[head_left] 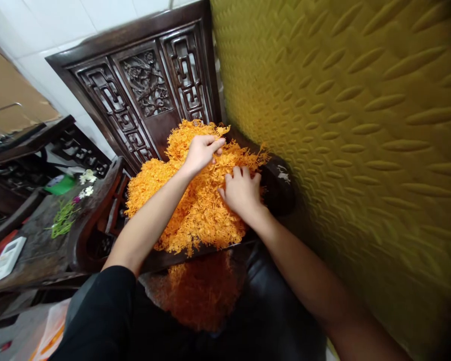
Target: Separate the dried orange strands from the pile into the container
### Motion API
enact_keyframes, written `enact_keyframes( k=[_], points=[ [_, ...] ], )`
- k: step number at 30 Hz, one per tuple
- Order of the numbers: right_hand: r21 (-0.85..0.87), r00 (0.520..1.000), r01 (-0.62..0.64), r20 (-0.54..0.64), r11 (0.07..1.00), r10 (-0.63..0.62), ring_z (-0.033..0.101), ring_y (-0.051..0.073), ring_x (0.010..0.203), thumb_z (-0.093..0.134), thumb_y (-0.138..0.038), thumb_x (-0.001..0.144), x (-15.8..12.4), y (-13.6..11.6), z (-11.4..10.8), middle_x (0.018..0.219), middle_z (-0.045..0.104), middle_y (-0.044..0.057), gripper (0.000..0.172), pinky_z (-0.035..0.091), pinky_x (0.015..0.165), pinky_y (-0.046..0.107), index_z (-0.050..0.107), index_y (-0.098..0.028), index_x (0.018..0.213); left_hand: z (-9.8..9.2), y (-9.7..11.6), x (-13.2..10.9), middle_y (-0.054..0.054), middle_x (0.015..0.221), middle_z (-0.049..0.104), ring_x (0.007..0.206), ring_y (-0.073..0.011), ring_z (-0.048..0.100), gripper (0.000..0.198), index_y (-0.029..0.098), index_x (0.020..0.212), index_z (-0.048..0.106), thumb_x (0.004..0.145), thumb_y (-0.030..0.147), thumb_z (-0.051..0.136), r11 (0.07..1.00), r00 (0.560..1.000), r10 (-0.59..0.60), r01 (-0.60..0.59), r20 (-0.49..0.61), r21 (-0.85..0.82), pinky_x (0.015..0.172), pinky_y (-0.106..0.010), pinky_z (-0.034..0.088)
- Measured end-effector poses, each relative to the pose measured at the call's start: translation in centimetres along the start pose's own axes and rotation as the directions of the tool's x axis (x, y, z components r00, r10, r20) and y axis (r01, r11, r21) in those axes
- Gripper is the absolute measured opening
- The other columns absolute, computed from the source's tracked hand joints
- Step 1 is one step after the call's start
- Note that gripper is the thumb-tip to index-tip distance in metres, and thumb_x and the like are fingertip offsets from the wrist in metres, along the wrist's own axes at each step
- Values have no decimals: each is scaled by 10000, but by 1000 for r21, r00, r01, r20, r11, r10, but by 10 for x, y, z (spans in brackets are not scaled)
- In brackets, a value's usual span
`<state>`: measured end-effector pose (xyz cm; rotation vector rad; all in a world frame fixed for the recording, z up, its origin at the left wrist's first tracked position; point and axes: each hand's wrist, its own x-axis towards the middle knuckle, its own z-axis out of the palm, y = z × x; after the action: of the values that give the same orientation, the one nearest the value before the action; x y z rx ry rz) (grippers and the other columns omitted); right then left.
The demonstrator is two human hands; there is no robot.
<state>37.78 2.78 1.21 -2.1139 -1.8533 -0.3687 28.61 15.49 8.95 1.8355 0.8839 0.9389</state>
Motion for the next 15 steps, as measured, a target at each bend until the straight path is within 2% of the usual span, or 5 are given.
enact_keyframes(
  k=[4,8,10,12,15],
  points=[
    [88,998,-59,-1,994,60,476,410,1258,588,-483,964,20,10,13,1320,577,251,449,474,939,580,677,-101,1182,-9,-4,-10,0,595,629,421,-57,493,354,141,635,643,942,305,706,996,999,32,-33,14,85,433,-203,374],
    [175,999,30,20,984,-34,503,420,1262,637,-361,924,30,25,14,1285,609,231,299,531,881,538,732,-116,1067,-29,-35,-16,-16,719,684,575,-84,591,263,145,825,689,940,381,709,968,965,-213,189,-150,-162,584,-224,537],
    [202,998,67,-6,977,-68,552,371,1204,621,-245,910,25,30,6,1181,661,192,180,542,861,468,752,-132,960,-32,-55,-24,-40,805,714,684,-110,651,311,145,910,694,939,454,693,939,937,-307,270,-168,-212,682,-264,584],
    [232,997,66,-56,971,-54,605,304,1092,569,-165,912,18,33,-6,1077,696,152,189,535,842,403,756,-148,903,-28,-72,-39,-89,989,755,877,-158,709,350,142,1016,709,919,478,705,966,960,-248,234,-132,-108,815,-312,597],
    [288,989,45,-147,957,-2,642,251,989,523,-177,953,8,34,-23,1052,724,111,253,517,850,365,776,-170,950,-9,-81,-75,-167,1366,662,1249,-261,641,569,143,1318,643,859,454,771,987,998,-36,44,-53,154,1086,-420,506]
  ],
)
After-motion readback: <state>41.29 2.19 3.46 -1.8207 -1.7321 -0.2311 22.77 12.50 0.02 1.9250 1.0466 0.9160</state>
